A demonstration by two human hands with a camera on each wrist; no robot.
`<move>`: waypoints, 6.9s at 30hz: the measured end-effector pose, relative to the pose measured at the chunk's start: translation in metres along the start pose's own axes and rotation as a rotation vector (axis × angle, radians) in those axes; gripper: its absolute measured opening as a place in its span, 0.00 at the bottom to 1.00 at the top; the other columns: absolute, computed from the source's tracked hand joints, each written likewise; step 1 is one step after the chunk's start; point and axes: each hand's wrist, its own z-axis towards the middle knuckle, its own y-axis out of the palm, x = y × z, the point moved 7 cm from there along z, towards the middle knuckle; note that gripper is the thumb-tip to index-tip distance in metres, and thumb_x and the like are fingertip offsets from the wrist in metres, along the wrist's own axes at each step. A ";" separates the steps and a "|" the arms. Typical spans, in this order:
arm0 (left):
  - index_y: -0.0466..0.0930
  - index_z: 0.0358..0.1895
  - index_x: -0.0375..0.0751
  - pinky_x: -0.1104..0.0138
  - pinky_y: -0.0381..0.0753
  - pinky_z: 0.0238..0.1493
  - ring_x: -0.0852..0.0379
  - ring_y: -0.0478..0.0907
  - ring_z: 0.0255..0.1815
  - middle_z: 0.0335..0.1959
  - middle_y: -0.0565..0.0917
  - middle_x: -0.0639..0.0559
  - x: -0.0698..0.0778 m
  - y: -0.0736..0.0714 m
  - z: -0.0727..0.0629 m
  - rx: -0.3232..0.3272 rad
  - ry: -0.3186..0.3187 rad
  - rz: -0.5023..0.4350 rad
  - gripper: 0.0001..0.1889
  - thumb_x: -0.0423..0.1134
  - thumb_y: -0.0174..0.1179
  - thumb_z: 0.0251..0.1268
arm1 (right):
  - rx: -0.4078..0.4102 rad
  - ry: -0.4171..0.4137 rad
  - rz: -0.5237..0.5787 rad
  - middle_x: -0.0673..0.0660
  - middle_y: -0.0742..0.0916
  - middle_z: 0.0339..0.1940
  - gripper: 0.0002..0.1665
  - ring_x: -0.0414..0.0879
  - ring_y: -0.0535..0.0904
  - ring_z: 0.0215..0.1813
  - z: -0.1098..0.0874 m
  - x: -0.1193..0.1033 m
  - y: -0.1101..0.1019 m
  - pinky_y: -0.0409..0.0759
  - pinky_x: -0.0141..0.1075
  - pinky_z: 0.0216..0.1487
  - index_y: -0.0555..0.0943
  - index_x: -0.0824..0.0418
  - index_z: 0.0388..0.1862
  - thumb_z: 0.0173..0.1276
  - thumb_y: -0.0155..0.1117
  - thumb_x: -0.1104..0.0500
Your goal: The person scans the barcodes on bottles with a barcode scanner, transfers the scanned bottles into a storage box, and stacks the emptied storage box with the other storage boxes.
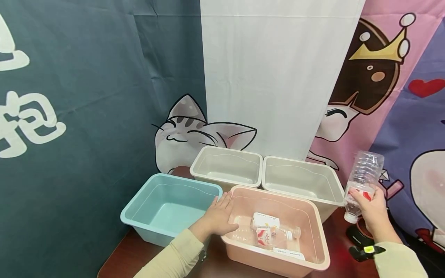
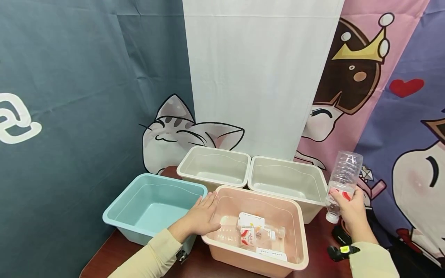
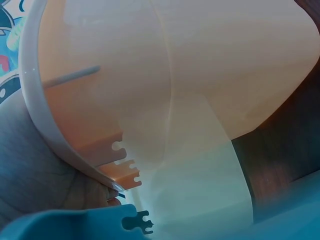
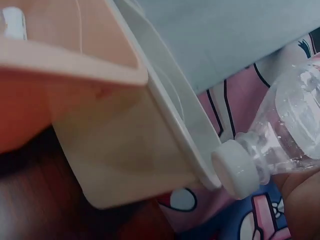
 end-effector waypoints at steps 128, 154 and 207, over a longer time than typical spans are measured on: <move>0.51 0.80 0.33 0.47 0.46 0.80 0.44 0.41 0.83 0.83 0.46 0.39 0.000 -0.004 0.000 -0.024 0.004 -0.018 0.50 0.63 0.55 0.65 | 0.469 -0.213 -1.109 0.82 0.73 0.45 0.38 0.83 0.66 0.48 -0.081 0.096 -0.100 0.61 0.72 0.39 0.70 0.75 0.51 0.42 0.73 0.57; 0.51 0.80 0.33 0.46 0.46 0.79 0.43 0.42 0.83 0.83 0.47 0.39 -0.001 -0.004 0.000 -0.017 0.007 -0.022 0.50 0.63 0.56 0.65 | 0.499 -0.330 -1.091 0.80 0.74 0.44 0.39 0.82 0.66 0.46 -0.073 0.079 -0.100 0.59 0.70 0.37 0.71 0.74 0.50 0.37 0.73 0.58; 0.48 0.81 0.33 0.47 0.46 0.80 0.43 0.43 0.83 0.83 0.46 0.40 -0.001 -0.002 0.000 -0.020 0.009 0.000 0.50 0.65 0.52 0.67 | 0.189 -0.290 -1.062 0.74 0.74 0.62 0.50 0.71 0.67 0.62 0.007 0.017 -0.023 0.66 0.70 0.57 0.67 0.64 0.73 0.57 0.77 0.46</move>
